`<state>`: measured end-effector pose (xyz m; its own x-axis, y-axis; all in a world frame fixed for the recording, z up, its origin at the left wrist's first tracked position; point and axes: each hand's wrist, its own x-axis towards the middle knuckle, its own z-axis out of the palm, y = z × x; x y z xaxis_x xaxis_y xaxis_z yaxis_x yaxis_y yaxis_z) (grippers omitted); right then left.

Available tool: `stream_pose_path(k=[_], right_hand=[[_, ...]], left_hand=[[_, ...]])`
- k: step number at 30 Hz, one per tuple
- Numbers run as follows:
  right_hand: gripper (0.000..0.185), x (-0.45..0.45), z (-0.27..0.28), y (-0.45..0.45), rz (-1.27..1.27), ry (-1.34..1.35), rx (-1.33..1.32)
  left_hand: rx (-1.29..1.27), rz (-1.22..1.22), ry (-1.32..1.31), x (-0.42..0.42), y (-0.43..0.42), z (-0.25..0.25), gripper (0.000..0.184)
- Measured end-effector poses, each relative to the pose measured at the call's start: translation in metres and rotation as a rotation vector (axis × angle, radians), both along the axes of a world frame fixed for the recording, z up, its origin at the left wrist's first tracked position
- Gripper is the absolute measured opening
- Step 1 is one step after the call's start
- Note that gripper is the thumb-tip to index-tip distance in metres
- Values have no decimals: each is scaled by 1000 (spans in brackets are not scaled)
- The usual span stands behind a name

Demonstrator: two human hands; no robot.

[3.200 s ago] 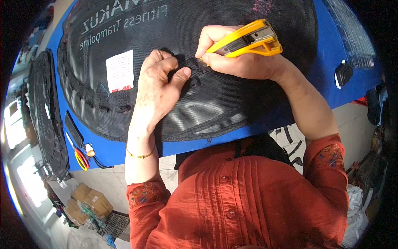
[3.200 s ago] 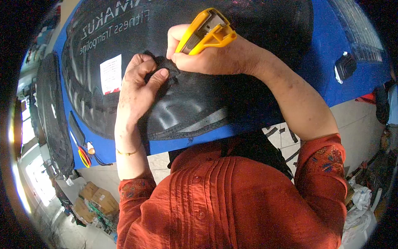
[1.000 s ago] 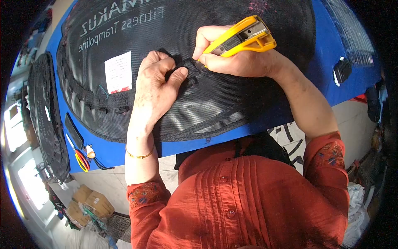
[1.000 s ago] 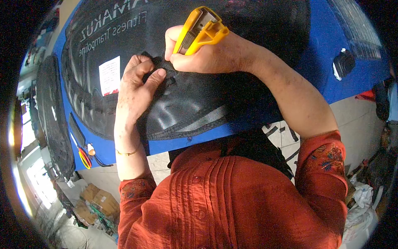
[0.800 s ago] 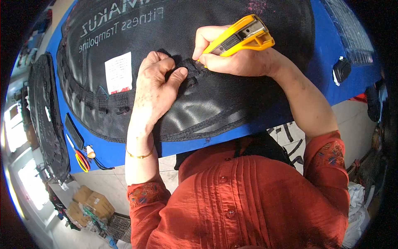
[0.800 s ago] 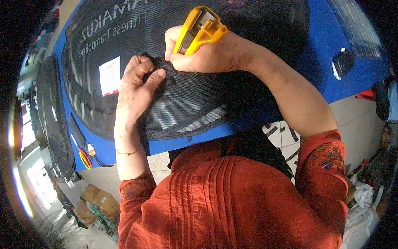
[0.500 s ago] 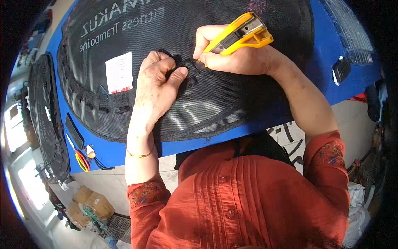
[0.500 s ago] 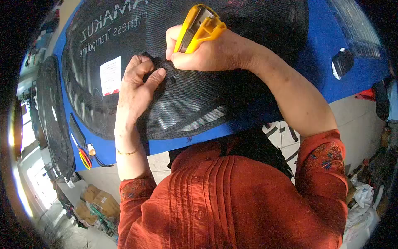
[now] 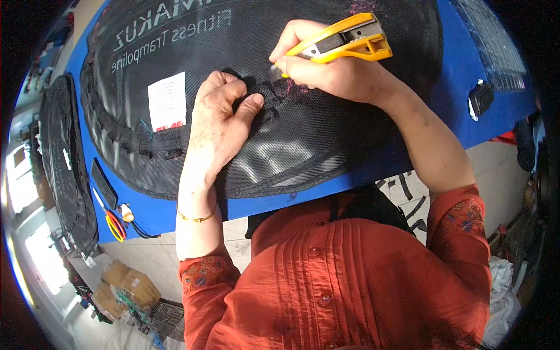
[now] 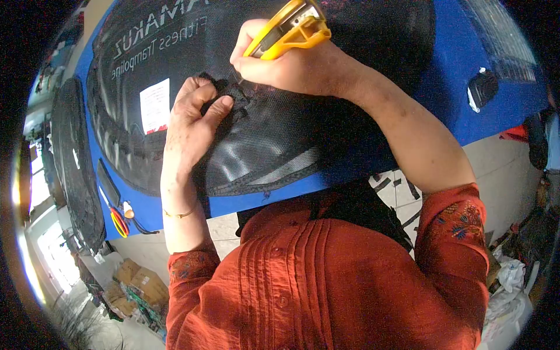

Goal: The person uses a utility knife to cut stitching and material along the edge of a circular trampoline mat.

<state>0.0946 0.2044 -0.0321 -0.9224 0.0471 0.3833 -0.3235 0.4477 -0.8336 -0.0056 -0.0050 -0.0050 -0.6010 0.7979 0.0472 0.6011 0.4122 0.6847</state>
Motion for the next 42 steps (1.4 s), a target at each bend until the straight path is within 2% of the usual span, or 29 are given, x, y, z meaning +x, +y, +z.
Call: stream_pose_path(k=[6, 7, 10, 13, 16, 22, 27, 42], right_hand=[[6, 2, 0, 0, 18, -6, 22], [5, 0, -2, 0, 22, 130, 142], [5, -2, -2, 1, 50, 147, 112], [6, -1, 0, -3, 41, 45, -10], [7, 0, 6, -3, 5, -13, -7], [9, 1, 5, 1, 67, 11, 35], [8, 0, 9, -3, -14, -17, 6], [9, 0, 8, -2, 23, 9, 36]], left_hand=[[6, -4, 10, 0, 0, 0, 20], [11, -4, 5, 0, 0, -1, 20], [15, -7, 7, 0, 0, -1, 19], [11, -2, 8, 0, -1, -1, 19], [2, 0, -2, 0, 0, -1, 18], [2, 12, -6, 1, 0, 1, 18], [-3, 5, -2, 1, 0, 1, 18], [6, 5, 2, 1, 0, 0, 19]])
